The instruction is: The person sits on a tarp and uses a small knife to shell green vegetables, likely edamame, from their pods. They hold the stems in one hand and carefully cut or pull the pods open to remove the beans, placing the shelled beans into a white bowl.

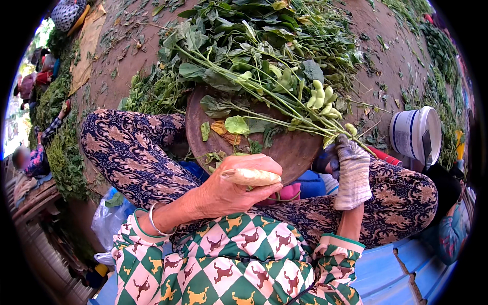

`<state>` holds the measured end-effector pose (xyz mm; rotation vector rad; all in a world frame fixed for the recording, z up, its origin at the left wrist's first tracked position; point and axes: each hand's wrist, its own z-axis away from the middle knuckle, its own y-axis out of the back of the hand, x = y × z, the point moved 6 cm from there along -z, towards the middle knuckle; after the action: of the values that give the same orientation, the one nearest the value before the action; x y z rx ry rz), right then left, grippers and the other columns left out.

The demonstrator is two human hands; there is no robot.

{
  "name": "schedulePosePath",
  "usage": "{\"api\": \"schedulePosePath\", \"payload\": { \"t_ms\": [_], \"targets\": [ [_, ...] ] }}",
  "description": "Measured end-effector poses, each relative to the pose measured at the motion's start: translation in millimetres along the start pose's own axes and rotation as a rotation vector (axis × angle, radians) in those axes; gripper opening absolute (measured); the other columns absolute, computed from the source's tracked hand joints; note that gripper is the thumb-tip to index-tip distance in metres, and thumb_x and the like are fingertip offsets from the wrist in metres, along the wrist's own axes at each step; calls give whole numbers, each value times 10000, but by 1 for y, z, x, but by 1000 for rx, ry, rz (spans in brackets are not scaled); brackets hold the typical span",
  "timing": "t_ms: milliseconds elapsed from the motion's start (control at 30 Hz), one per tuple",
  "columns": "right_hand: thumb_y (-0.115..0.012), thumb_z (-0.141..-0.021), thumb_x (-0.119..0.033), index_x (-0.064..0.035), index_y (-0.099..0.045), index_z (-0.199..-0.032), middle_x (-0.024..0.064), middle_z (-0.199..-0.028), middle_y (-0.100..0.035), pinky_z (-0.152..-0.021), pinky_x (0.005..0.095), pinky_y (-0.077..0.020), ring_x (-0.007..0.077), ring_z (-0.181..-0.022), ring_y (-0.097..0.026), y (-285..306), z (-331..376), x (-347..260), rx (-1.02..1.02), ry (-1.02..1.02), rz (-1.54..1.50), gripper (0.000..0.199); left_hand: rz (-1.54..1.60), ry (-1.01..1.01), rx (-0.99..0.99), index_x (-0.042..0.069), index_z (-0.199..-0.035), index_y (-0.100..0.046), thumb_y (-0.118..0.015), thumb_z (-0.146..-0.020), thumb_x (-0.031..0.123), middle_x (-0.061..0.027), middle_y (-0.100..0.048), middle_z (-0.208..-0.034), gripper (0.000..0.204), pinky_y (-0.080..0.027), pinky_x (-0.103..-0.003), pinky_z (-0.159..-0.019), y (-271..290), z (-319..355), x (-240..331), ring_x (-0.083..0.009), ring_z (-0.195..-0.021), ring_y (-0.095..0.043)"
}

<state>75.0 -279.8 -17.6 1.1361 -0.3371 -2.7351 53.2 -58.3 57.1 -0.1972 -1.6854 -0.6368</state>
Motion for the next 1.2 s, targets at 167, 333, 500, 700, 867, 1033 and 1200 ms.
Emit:
{"api": "schedulePosePath", "payload": {
  "t_ms": [167, 333, 500, 700, 867, 1033, 1200],
  "targets": [
    [-505, -926, -277, -59, -632, -739, 6, -509, -518, -354, 237, -337, 81, -369, -428, -7, 4, 5, -20, -17, 107, 314, -185, -78, 132, 11, -933, -631, -663, -791, 30, -54, -627, -852, 147, -481, -273, -636, 60, -25, 13, -151, -732, -586],
    [-496, -936, -276, -58, -654, -894, -9, -551, -537, -354, 206, -336, 61, -382, -425, -8, 3, 16, -82, -55, -56, 272, -205, 175, 340, 66, -983, -637, -648, -853, 128, 18, -596, -763, 144, -439, -171, -608, 117, -54, -9, -47, -703, -548],
    [-481, -941, -217, -86, -651, -1010, -26, -623, -563, -370, 170, -309, 32, -414, -431, -5, 8, 17, -148, -44, -166, 226, -36, 193, 265, 54, -962, -634, -646, -857, 129, 26, -596, -771, 130, -452, -191, -611, 91, -75, -23, -44, -697, -536],
    [-523, -869, -118, -95, -638, -1076, -36, -706, -594, -382, 152, -285, 14, -435, -417, -9, 8, 16, -154, 0, -173, 237, 146, 160, 74, 16, -953, -619, -620, -860, 52, 5, -599, -917, 100, -452, -217, -726, 29, -92, -17, -72, -822, -541],
    [-508, -859, -91, -74, -610, -1111, -25, -689, -592, -378, 163, -311, 20, -432, -424, -4, 9, 19, -123, -18, -164, 273, 196, 226, 90, 25, -924, -622, -629, -851, 48, -12, -592, -920, 77, -453, -224, -702, 14, -99, -25, -82, -807, -540],
    [-419, -903, -66, -40, -572, -1148, 5, -673, -589, -360, 183, -324, 39, -418, -428, 16, 15, 13, 160, 74, -100, 290, -175, -111, 167, 36, -876, -627, -674, -798, 31, -43, -607, -884, 90, -457, -259, -657, 4, -97, -14, -144, -740, -549],
    [-497, -938, -204, -53, -643, -986, -35, -598, -526, -408, 205, -323, 25, -455, -409, 43, 37, -30, 324, 445, -172, 216, -260, -150, 211, 15, -881, -628, -657, -806, 18, -55, -597, -897, 80, -456, -253, -643, 4, -92, -17, -142, -746, -550]
  ]
}}
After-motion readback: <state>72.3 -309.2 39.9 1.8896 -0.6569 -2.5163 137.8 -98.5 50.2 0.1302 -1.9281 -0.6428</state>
